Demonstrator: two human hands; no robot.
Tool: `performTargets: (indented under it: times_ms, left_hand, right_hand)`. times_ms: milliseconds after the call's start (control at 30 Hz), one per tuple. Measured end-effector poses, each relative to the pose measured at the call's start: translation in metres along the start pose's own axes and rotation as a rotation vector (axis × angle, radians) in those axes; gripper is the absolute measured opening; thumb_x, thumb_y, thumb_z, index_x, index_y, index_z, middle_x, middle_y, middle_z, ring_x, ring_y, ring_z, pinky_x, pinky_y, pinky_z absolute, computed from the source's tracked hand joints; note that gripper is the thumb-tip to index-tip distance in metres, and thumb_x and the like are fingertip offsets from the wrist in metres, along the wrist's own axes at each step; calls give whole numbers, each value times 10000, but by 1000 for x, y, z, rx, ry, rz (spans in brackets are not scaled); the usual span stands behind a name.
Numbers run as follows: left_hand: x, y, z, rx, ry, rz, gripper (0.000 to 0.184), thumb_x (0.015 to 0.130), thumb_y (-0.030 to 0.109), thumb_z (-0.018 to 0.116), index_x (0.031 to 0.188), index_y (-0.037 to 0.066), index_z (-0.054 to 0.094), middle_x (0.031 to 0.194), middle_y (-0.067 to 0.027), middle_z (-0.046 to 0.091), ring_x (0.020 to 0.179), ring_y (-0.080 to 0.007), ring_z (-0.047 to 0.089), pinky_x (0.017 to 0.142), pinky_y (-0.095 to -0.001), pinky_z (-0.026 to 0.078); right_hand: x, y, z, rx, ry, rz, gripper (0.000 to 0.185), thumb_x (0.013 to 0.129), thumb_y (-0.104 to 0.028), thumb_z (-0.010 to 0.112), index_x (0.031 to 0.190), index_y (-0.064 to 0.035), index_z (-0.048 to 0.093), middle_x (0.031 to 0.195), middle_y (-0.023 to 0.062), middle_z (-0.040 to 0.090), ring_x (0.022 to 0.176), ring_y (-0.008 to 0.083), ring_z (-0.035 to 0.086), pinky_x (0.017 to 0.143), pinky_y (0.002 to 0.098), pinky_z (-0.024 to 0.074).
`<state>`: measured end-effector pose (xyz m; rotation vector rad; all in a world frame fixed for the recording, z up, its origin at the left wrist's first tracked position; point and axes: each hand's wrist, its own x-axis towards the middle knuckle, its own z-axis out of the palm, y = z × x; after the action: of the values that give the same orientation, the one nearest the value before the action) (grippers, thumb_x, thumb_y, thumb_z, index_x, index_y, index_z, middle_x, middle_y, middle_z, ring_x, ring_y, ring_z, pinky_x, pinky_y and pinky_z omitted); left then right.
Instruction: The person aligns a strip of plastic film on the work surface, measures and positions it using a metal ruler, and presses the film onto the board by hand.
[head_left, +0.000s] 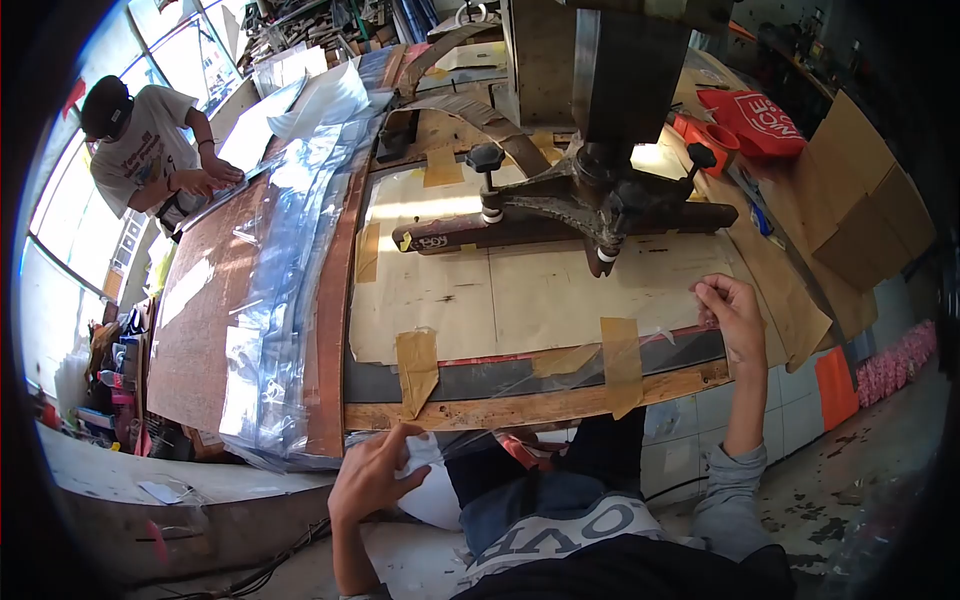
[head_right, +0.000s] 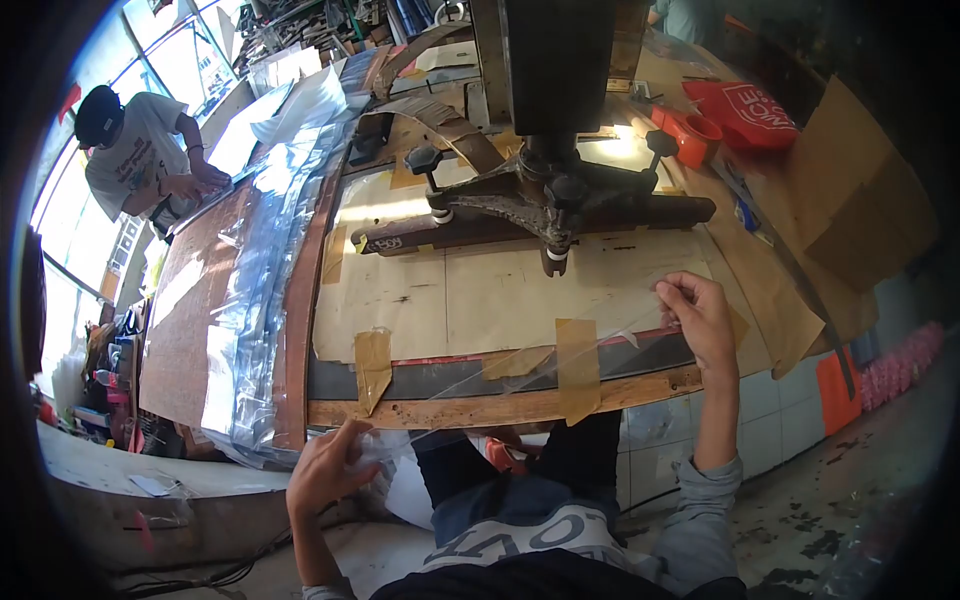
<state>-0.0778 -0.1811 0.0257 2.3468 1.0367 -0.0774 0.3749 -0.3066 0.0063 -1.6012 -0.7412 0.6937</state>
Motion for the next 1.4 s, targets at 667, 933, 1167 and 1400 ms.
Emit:
performTargets:
  times_ms: [667,933,1167,1400]
  left_hand:
    - [91,-95,-166,618,-132,-227,114,760,187,707,853,246,738,861,-31,655,917,-229,610,865,-503,429]
    - [133,-149,-186,1130,-39,-575,278,594,277,840,853,298,742,1049,0,668,1128,-229,568,1033,-650,280]
    - [83,-197,-262,1211,-113,-990,216,730,307,770,895,170,751,1076,-62,688,1075,-257,629,1105,-617,210]
    - [85,-41,-80,609,324,-179,474,968,209,480,1427,128,392,1501,-124,345,1386,-275,339,1151,-551,184]
  right_hand:
    - [44,22,-93,-375,193,-102,77,865,-50,613,917,-34,559,706,13,600,626,67,549,539,233,409]
    - [73,38,-60,-619,198,-125,95,835,-52,642,902,-2,597,615,86,605,526,130,564,527,307,422]
    - [84,47,-52,-719,216,-375,136,835,15,613,968,23,589,703,145,617,585,225,615,580,335,466]
    - [50,42,-23,-1121,448,-489,218,875,-95,624,1080,-21,626,1090,157,601,1013,300,594,862,408,453]
